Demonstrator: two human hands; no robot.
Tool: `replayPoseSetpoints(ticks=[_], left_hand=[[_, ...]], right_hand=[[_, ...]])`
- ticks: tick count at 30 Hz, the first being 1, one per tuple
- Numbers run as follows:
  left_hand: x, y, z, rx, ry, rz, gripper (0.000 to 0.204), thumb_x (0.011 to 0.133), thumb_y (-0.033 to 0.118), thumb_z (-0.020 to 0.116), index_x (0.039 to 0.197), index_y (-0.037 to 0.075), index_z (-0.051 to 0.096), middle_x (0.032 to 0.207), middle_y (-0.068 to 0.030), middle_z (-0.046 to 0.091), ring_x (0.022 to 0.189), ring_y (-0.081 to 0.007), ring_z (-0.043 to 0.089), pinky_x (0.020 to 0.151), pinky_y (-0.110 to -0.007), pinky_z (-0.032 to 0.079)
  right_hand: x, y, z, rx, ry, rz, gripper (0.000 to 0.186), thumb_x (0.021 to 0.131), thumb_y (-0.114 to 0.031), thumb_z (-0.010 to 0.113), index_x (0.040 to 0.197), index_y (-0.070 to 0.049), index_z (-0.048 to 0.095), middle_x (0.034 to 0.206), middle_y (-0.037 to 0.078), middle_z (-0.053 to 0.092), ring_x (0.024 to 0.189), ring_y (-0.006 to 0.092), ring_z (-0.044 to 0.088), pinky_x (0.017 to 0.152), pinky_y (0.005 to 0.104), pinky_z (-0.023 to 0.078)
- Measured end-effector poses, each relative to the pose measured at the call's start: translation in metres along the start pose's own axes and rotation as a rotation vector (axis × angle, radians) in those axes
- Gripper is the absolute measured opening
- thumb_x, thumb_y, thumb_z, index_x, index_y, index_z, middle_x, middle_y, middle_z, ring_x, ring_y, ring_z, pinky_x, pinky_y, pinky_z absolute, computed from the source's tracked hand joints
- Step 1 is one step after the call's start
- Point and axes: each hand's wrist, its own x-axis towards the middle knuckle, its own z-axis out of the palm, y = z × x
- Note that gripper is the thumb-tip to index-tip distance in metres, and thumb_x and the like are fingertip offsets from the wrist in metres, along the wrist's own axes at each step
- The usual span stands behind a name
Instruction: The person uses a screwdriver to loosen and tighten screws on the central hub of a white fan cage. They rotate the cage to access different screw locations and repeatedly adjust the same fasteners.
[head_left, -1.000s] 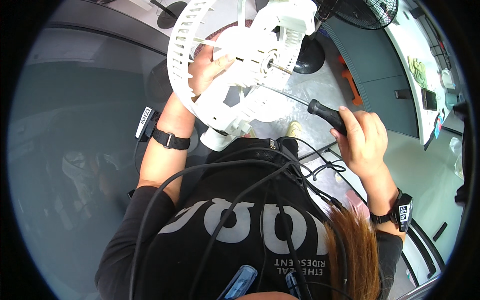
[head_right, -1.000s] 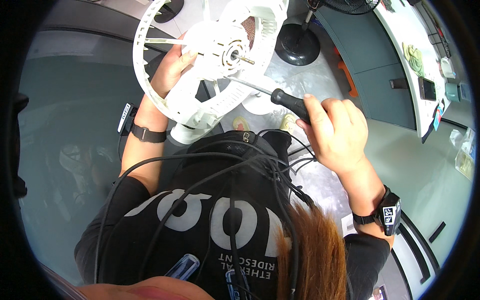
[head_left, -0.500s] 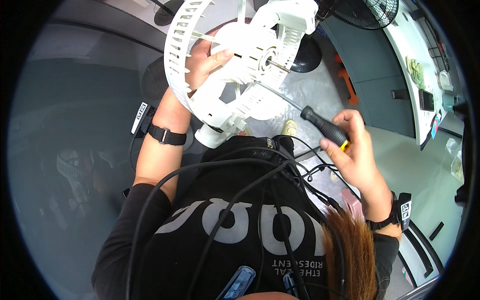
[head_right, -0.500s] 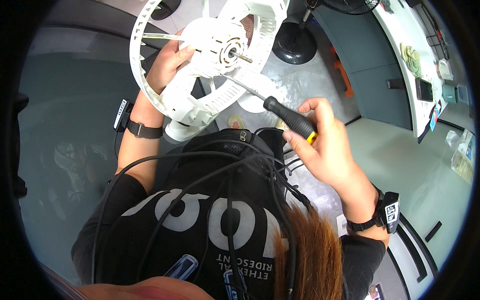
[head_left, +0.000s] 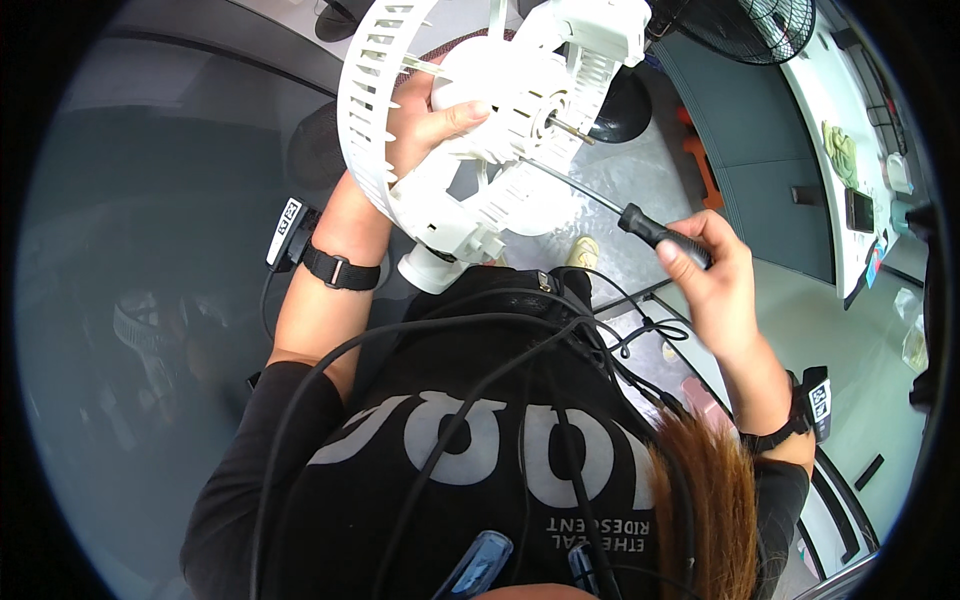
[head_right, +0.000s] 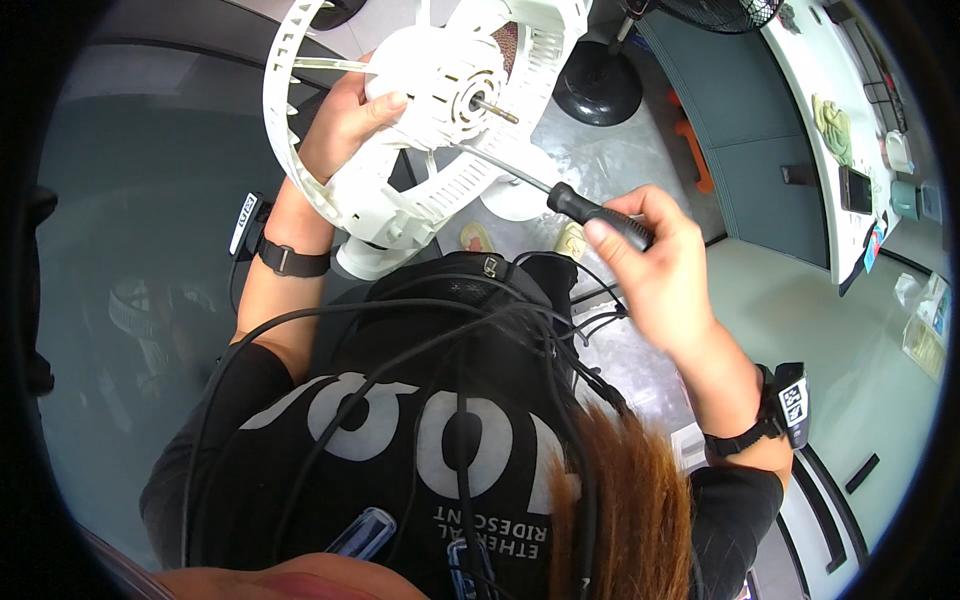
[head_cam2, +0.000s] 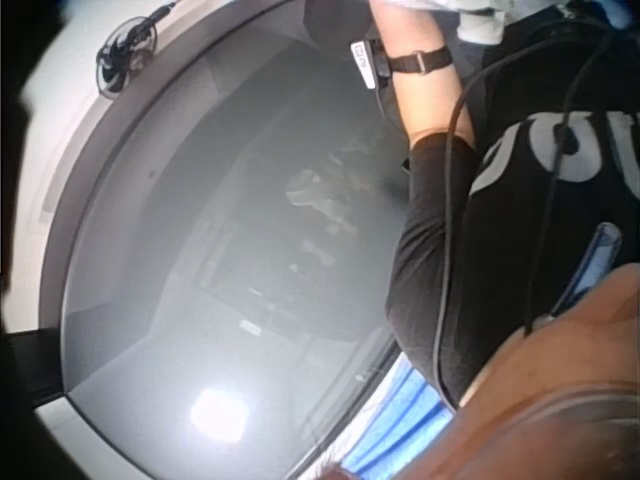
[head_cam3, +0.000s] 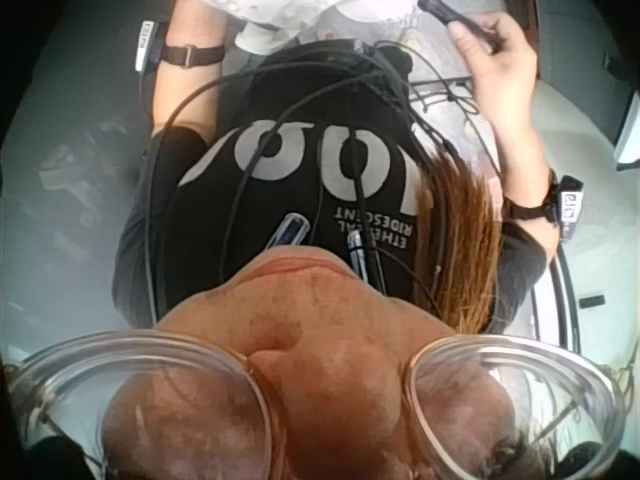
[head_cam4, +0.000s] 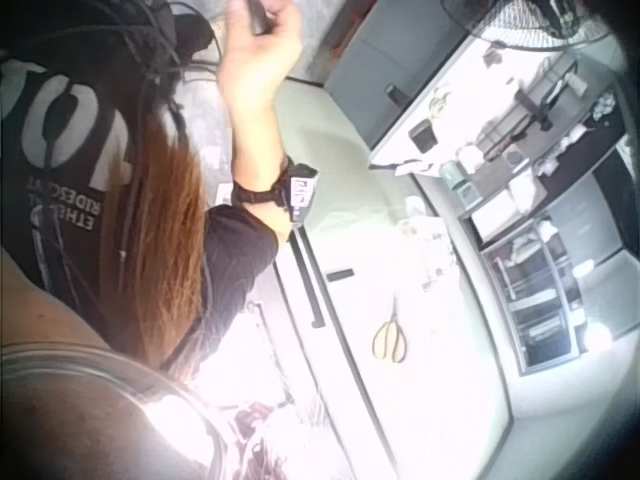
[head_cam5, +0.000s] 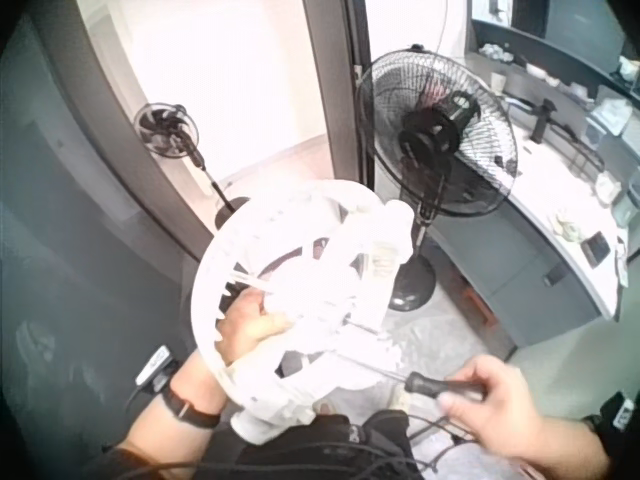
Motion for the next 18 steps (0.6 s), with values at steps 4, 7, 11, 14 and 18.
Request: replayPoseSetpoints(ticks=[4,7,11,14,18], left_hand=[[0.002,-0.002,-0.001,0.072,0.023,0.039,0.052,0.082,0.026,0.071,0.123,-0.002,0.056,0.108,-0.0112,0.065,0.099,-0.0185,0.060,0.089,-0.031,0.046],[0.002,-0.004,-0.005,0.096,-0.028,0.030,0.056,0.084,0.026,0.069,0.128,-0.003,0.050,0.113,-0.0117,0.063,0.103,-0.0181,0.058,0.091,-0.031,0.045],[0.004,-0.003,-0.011,0.127,-0.127,0.018,0.060,0.087,0.024,0.064,0.135,-0.005,0.042,0.120,-0.0123,0.058,0.109,-0.0170,0.055,0.094,-0.029,0.044],[0.005,-0.003,-0.010,0.082,-0.164,0.016,0.060,0.088,0.024,0.064,0.136,-0.005,0.041,0.120,-0.0122,0.058,0.110,-0.0171,0.055,0.095,-0.029,0.043],[0.003,-0.005,-0.005,0.098,-0.081,0.038,0.056,0.084,0.024,0.068,0.130,-0.001,0.049,0.113,-0.0115,0.063,0.101,-0.0179,0.058,0.089,-0.030,0.046]], right_hand=[[0.003,0.006,-0.005,0.663,-0.207,0.587,0.019,0.091,-0.025,0.063,0.089,-0.010,0.052,0.056,-0.005,0.039,0.043,0.0032,0.030,0.035,0.0181,0.020],[-0.003,0.009,-0.005,0.448,-0.197,0.339,0.022,0.082,-0.013,0.070,0.093,-0.012,0.051,0.067,0.000,0.047,0.048,0.0061,0.038,0.039,0.0192,0.026],[-0.010,0.004,-0.007,-0.617,-0.030,-0.498,0.041,0.066,0.002,0.070,0.103,-0.005,0.054,0.084,0.008,0.054,0.070,0.0222,0.057,0.065,0.0313,0.048],[-0.003,-0.002,-0.013,-1.000,0.155,-0.925,0.035,0.071,-0.008,0.071,0.106,-0.006,0.064,0.087,0.009,0.054,0.070,0.0249,0.058,0.058,0.0347,0.048],[0.004,-0.006,-0.014,-0.961,0.085,-0.847,0.023,0.078,-0.012,0.070,0.099,-0.006,0.065,0.071,0.008,0.055,0.064,0.0254,0.056,0.055,0.0358,0.045]])
